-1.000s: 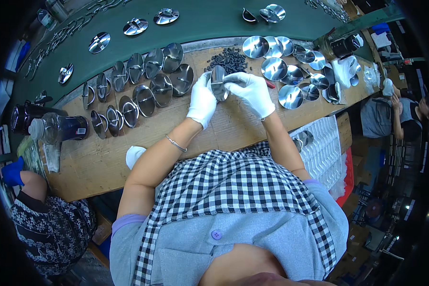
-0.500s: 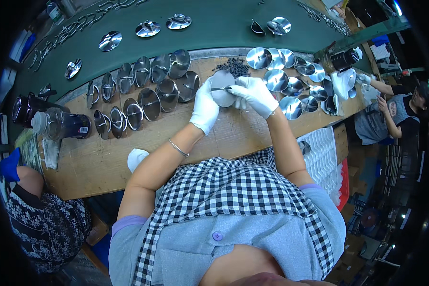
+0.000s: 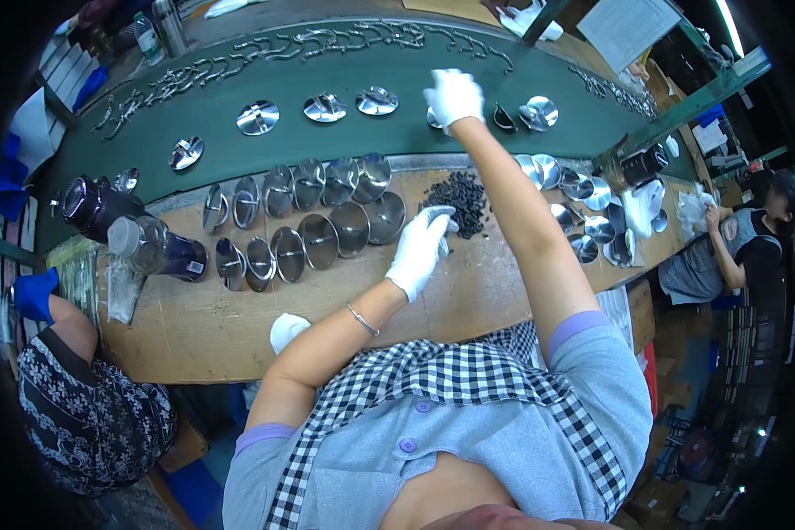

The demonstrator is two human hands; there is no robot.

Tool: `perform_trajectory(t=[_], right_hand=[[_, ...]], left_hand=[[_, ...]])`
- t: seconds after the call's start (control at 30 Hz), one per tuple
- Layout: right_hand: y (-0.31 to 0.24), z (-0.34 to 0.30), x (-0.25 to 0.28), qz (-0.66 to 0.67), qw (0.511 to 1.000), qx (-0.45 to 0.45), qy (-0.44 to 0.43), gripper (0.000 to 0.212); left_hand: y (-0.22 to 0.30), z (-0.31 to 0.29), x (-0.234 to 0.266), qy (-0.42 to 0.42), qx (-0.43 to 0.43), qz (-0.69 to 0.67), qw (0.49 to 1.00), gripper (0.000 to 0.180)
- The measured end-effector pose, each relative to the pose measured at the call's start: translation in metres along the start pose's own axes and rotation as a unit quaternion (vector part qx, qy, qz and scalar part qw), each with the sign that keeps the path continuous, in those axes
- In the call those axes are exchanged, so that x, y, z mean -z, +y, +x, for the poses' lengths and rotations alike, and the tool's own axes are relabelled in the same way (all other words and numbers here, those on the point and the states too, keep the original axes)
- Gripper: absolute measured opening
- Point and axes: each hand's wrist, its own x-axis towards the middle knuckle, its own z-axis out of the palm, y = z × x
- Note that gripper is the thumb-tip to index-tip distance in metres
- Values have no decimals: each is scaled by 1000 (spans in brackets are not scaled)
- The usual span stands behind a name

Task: The person assembles small metal components by hand, inserting pins into circular metal housings, then placing the completed assemblies into a plastic tray.

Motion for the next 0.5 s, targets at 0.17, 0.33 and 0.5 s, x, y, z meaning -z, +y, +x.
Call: perform_trajectory(t=[0.17,0.33,0.5], right_hand=[[-25,37,-71,198,974,23,-107,37],[-27,3,-48,499,850,-81,-150,26],[15,-90,22,533,839,-70,-90,26]], left_hand=[[3,2,-7,-36,13,64,997,31],[5,1,-2,-8,17,20,1000,31],[-4,5,-4,11,-7,-47,999,37]])
